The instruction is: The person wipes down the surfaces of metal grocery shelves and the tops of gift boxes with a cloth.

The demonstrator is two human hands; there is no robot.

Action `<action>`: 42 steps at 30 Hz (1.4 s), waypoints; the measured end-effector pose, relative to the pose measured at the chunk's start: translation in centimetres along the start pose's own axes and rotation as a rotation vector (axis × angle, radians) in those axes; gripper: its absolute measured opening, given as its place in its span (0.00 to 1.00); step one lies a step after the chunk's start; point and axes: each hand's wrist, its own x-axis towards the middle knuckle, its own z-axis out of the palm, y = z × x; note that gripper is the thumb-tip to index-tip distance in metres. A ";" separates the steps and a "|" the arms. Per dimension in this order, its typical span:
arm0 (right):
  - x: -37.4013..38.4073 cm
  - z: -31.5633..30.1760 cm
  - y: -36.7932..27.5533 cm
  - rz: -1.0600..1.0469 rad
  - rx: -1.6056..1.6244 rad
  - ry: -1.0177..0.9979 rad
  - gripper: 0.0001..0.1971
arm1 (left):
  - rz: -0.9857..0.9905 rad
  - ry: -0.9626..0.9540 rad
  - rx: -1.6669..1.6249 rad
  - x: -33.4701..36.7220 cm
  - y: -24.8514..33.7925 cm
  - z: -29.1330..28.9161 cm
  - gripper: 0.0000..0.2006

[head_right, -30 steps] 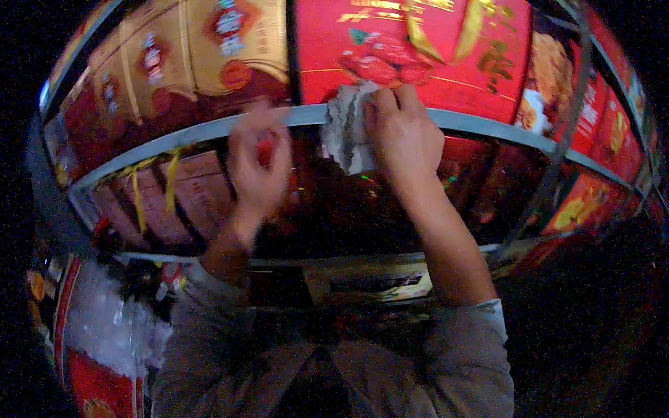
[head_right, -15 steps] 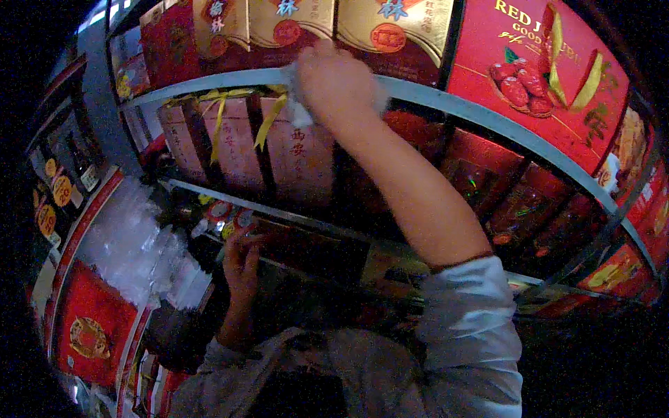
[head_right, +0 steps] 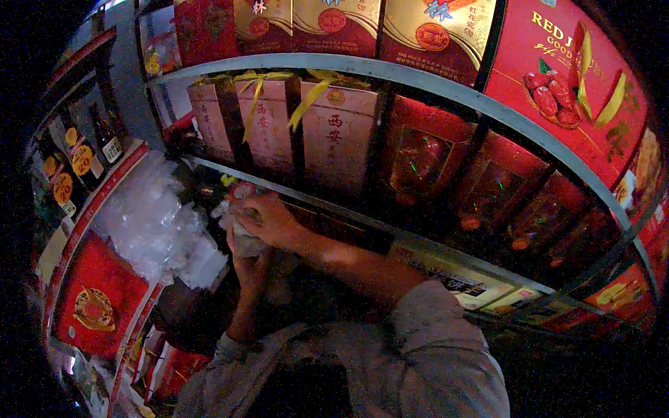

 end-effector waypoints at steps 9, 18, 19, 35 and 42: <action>-15.3 -10.0 4.7 0.302 -0.051 0.173 0.15 | 0.733 0.107 0.477 16.4 5.9 0.3 0.24; -24.7 -12.0 -4.6 1.009 0.124 0.476 0.19 | 0.603 0.256 0.769 34.7 3.4 2.1 0.14; -25.5 -11.9 -4.8 0.896 0.173 0.522 0.20 | 0.734 0.157 0.676 34.1 3.8 4.0 0.14; -39.3 -10.6 0.6 0.831 0.042 0.509 0.14 | 0.847 -0.161 0.629 13.8 12.0 23.1 0.26; -49.2 -10.7 0.0 0.831 -0.038 0.728 0.14 | 1.018 -0.254 0.536 7.3 15.6 32.2 0.28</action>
